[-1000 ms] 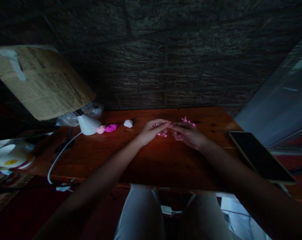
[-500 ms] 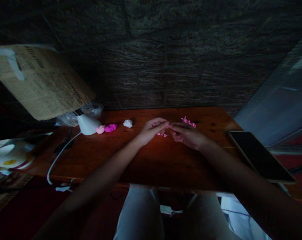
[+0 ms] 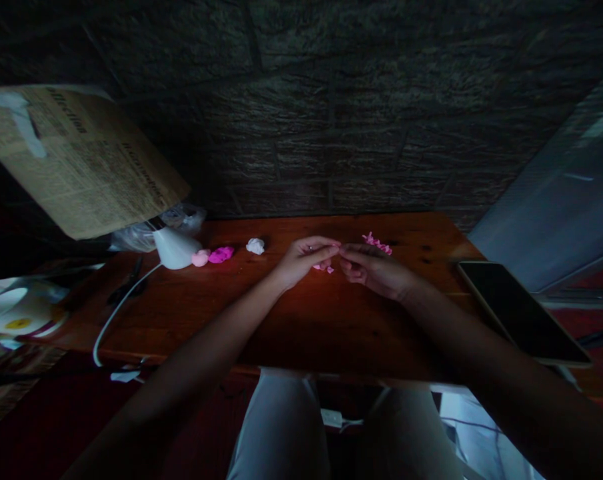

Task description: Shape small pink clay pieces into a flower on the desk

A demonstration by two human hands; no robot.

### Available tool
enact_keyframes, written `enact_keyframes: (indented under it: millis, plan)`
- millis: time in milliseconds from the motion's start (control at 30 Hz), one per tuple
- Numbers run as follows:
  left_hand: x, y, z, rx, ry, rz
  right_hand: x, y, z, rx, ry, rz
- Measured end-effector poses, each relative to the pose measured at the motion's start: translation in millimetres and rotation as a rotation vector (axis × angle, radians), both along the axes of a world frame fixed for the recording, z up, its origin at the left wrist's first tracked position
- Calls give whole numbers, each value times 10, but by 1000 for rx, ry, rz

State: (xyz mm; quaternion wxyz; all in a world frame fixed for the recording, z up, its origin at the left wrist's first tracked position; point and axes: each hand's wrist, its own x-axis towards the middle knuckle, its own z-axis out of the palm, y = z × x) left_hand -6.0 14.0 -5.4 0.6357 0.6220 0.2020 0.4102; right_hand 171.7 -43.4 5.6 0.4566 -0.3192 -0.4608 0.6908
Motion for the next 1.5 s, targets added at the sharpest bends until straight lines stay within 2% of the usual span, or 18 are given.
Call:
enact_keyframes:
  millis: [1500]
  plan:
    - [3, -11, 13, -26, 2, 4, -8, -2, 33, 5, -35, -78]
